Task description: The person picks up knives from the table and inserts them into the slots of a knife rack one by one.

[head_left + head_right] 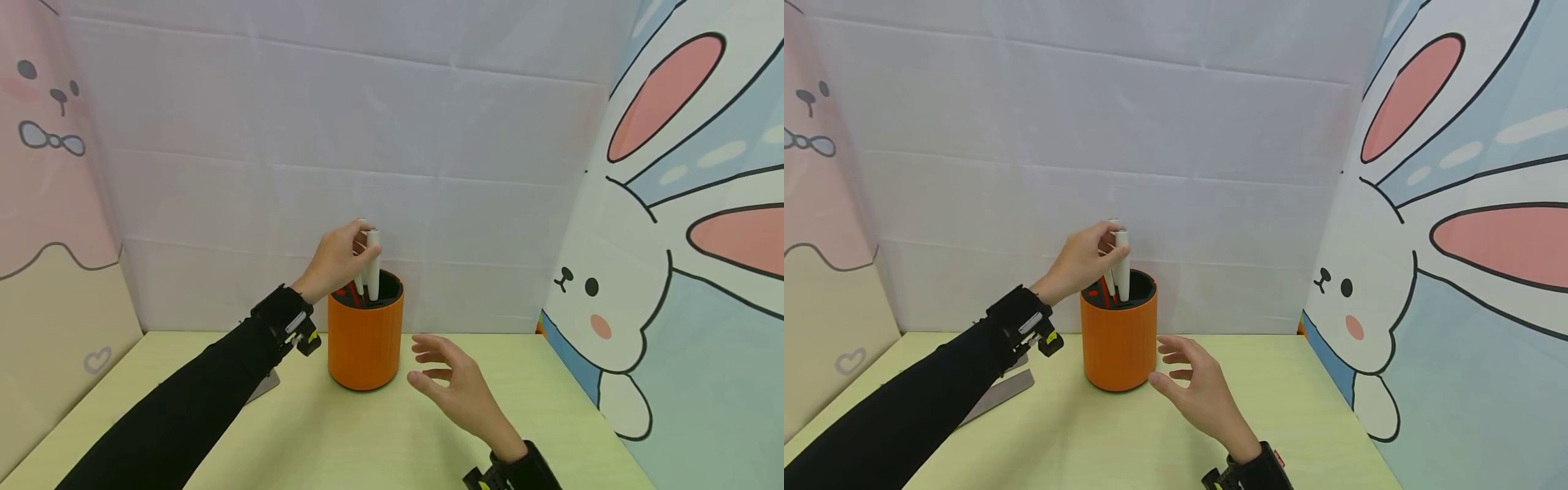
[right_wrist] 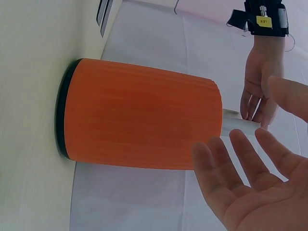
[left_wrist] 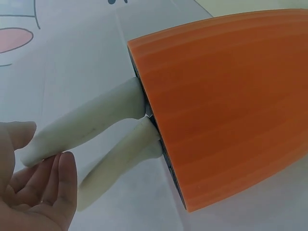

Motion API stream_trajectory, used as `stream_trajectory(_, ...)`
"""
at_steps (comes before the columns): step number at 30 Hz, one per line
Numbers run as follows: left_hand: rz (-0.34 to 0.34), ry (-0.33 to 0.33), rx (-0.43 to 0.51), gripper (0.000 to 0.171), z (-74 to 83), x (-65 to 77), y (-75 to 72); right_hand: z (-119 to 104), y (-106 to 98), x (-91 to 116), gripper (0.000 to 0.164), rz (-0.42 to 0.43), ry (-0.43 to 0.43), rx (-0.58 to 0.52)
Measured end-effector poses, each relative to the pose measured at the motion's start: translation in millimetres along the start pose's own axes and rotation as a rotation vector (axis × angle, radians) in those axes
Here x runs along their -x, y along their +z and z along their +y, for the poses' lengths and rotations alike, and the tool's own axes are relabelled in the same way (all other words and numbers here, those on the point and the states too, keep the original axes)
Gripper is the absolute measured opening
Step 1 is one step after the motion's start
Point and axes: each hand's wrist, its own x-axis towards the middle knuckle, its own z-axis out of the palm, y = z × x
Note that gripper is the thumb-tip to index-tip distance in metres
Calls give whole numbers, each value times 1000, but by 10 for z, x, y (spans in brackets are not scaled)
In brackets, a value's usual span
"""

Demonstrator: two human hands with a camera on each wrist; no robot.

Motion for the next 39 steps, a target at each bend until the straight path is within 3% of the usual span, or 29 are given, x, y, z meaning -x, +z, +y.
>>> stream_trajectory(6, -5, -20, 20, 52, 18, 14, -21, 22, -14, -4, 53, -1, -15, 4)
stream_trajectory(14, 49, -27, 44, 56, 25, 76, -68, 36, -21, 1, 52, -7, -39, -2)
stream_trajectory(24, 121, 53, -29, 51, 68, 286, -199, 31, -32, 13, 51, 8, -46, 2)
stream_trajectory(31, 108, 58, -71, 44, -39, 640, -308, 30, -22, 5, 52, 9, -45, 21)
stream_trajectory(39, 104, 37, -199, 43, -390, 1246, -396, 39, -43, 33, 52, 4, -27, 47)
